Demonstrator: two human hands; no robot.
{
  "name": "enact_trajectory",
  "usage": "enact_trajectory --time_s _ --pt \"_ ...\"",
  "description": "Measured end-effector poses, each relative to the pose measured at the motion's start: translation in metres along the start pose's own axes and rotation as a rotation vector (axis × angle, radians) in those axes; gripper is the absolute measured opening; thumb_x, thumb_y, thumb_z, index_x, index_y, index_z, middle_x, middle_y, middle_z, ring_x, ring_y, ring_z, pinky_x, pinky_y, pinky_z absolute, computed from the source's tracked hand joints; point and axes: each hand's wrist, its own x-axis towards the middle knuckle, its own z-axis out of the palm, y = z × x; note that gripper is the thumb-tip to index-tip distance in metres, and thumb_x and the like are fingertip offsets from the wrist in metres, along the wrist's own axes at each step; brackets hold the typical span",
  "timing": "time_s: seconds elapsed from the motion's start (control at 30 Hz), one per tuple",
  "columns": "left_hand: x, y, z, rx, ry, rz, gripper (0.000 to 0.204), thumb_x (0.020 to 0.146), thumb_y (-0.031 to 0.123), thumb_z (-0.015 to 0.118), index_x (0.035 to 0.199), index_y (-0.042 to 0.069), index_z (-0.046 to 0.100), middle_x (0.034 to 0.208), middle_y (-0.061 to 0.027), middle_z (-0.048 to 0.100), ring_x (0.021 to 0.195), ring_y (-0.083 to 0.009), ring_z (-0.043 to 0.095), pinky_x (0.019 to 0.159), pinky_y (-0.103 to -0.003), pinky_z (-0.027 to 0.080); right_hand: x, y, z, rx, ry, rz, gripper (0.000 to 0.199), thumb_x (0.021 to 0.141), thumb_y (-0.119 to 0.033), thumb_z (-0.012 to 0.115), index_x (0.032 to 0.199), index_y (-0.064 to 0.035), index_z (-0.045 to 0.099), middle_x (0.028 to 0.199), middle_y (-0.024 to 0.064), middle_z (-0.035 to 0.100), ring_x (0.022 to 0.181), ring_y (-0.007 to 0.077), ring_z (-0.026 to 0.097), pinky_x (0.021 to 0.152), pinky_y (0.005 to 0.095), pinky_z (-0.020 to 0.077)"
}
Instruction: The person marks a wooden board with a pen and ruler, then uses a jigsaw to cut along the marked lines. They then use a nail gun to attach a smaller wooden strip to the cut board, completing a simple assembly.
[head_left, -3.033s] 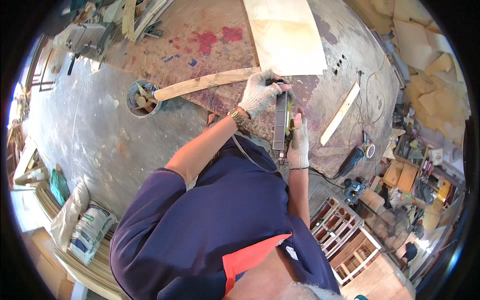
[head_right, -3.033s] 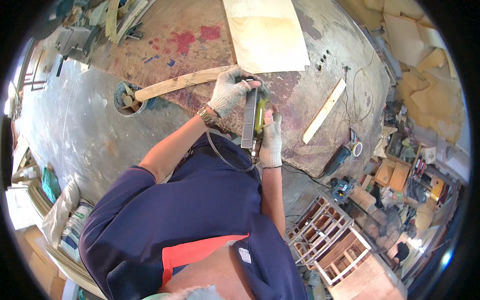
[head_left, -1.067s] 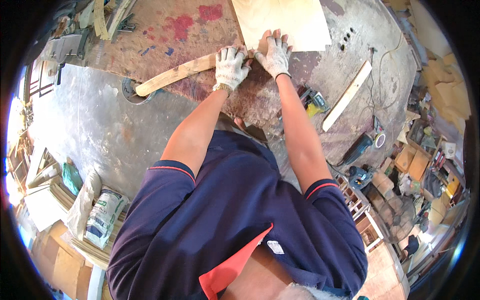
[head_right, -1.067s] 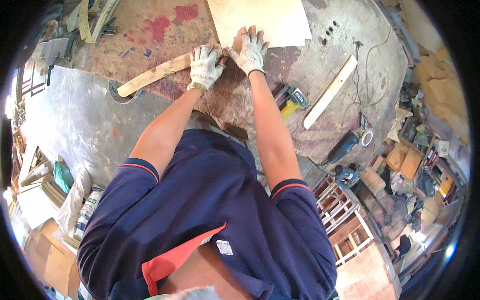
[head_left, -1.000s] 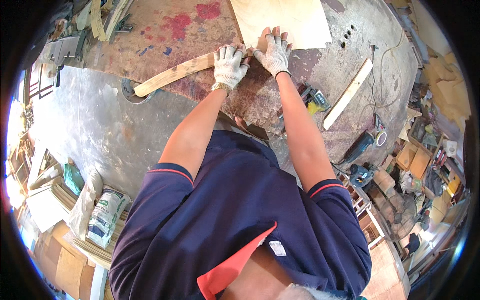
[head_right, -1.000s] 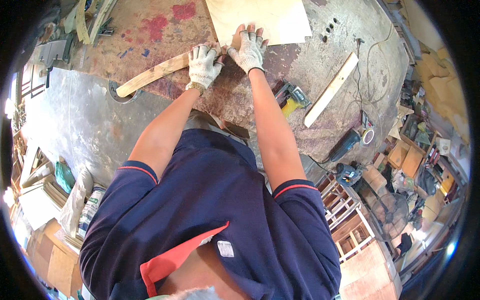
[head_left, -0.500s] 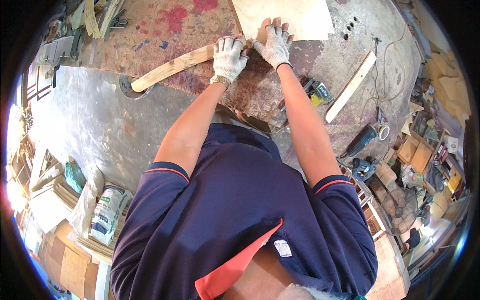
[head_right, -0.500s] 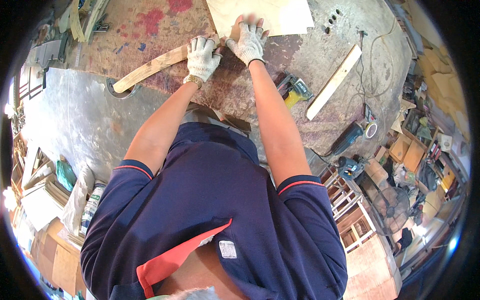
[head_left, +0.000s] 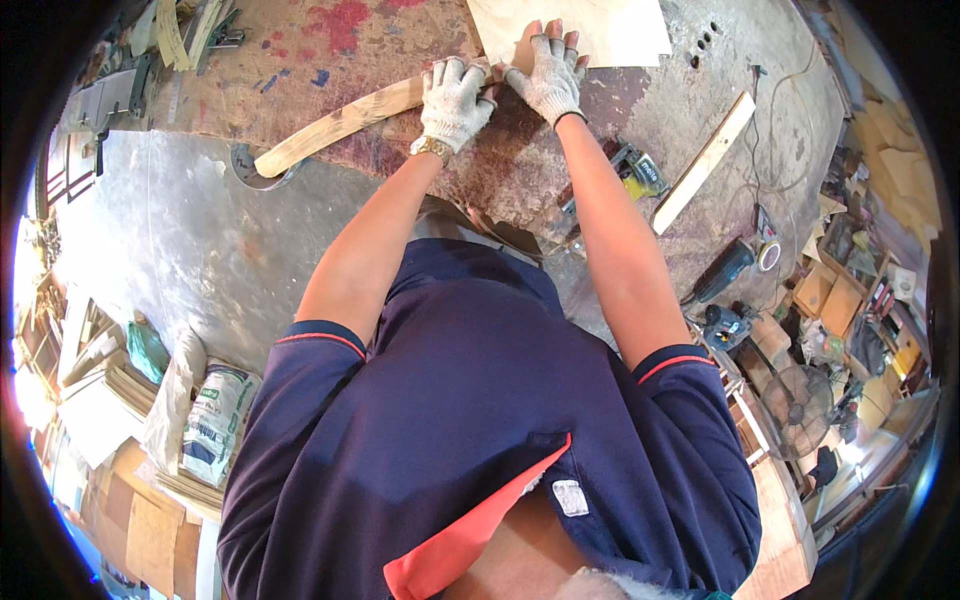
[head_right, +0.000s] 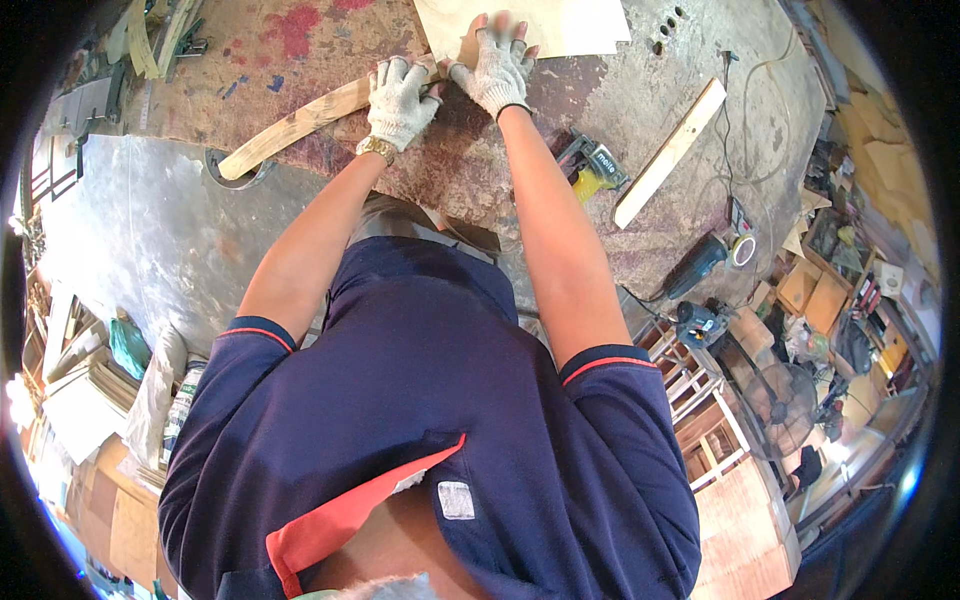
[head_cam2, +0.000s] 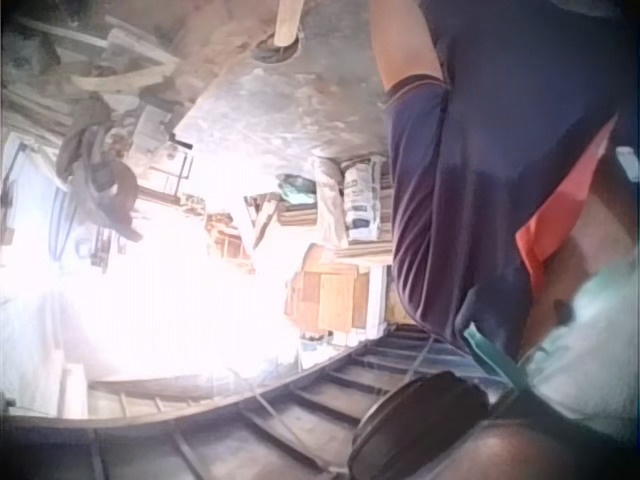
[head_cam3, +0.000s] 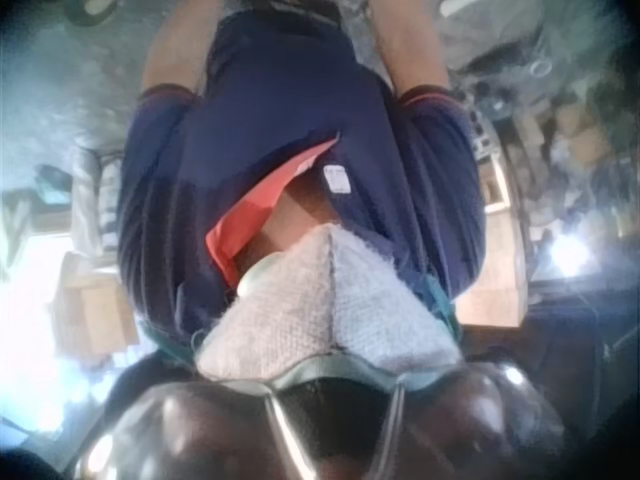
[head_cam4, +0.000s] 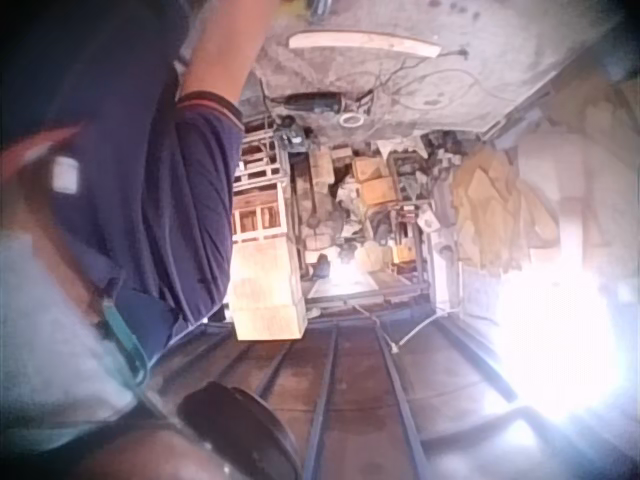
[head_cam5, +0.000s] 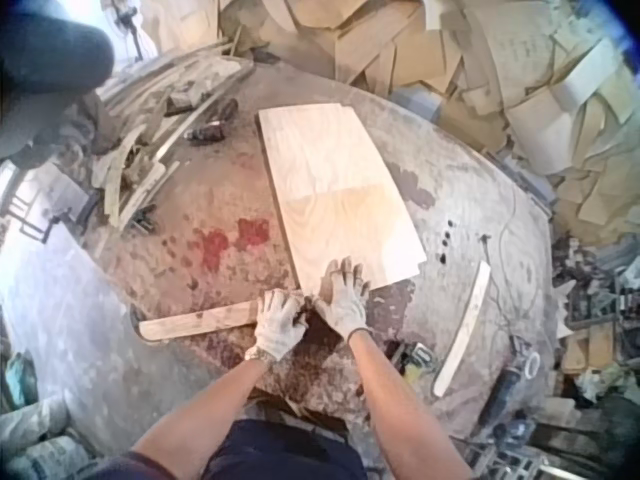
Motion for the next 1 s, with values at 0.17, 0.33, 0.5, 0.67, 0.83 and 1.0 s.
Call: enact_trajectory --time_s 0.17,0.33,0.5,0.67,0.83,1.0 --pt "0.001 0.002 -0.004 0.011 0.0 0.016 0.037 0.079 0.026 0.079 0.111 0.009 0.069 0.117 -0.0145 0.062 0.114 -0.0388 0.056 0.095 -0.056 0.045 0.001 0.001 -0.001 0.001 0.002 -0.006 0.106 0.084 -0.071 0.068 0.166 -0.0205 0.024 0.173 0.0169 0.015 0.16 0.0429 0.005 0.127 0.0631 0.0003" --pt "0.002 0.002 -0.002 0.069 0.047 0.072 0.035 0.084 0.025 0.076 0.116 0.013 0.07 0.117 -0.0131 0.062 0.113 -0.0366 0.057 0.097 -0.054 0.045 0.001 0.001 -0.001 -0.024 -0.022 0.002 0.104 0.085 -0.068 0.068 0.166 -0.0208 0.023 0.174 0.016 0.013 0.16 0.0423 0.004 0.127 0.0632 0.0004" --pt "0.002 0.001 0.001 0.151 -0.019 0.126 0.035 0.088 0.025 0.074 0.12 0.014 0.069 0.113 -0.0094 0.065 0.113 -0.034 0.058 0.097 -0.053 0.045 0.001 -0.001 -0.001 -0.023 -0.02 0.006 0.103 0.086 -0.065 0.069 0.167 -0.0211 0.023 0.174 0.015 0.012 0.16 0.042 0.003 0.126 0.0637 0.0005" --pt "0.001 -0.001 0.001 0.146 -0.054 0.121 0.037 0.089 0.025 0.072 0.124 0.015 0.069 0.115 -0.0068 0.067 0.116 -0.0309 0.059 0.1 -0.054 0.044 0.001 -0.001 0.002 -0.024 0.005 0.011 0.104 0.085 -0.068 0.07 0.166 -0.0221 0.024 0.174 0.0145 0.014 0.16 0.0427 0.007 0.126 0.0646 0.0034" --pt "0.001 0.0 0.005 0.226 -0.039 0.148 0.039 0.091 0.024 0.069 0.129 0.015 0.067 0.131 -0.0057 0.067 0.123 -0.029 0.059 0.106 -0.054 0.042 0.003 0.004 0.009 -0.111 0.016 -0.002 0.102 0.086 -0.064 0.07 0.166 -0.0223 0.024 0.174 0.014 0.015 0.16 0.0422 0.007 0.126 0.0641 0.0036" --pt "0.001 0.001 0.007 0.271 -0.052 0.15 0.044 0.092 0.023 0.069 0.134 0.015 0.063 0.137 -0.0062 0.064 0.127 -0.0288 0.058 0.109 -0.055 0.04 0.003 0.004 0.01 -0.1 0.019 -0.005 0.1 0.087 -0.062 0.07 0.166 -0.0221 0.024 0.174 0.0133 0.014 0.16 0.042 0.006 0.126 0.0645 0.0039"
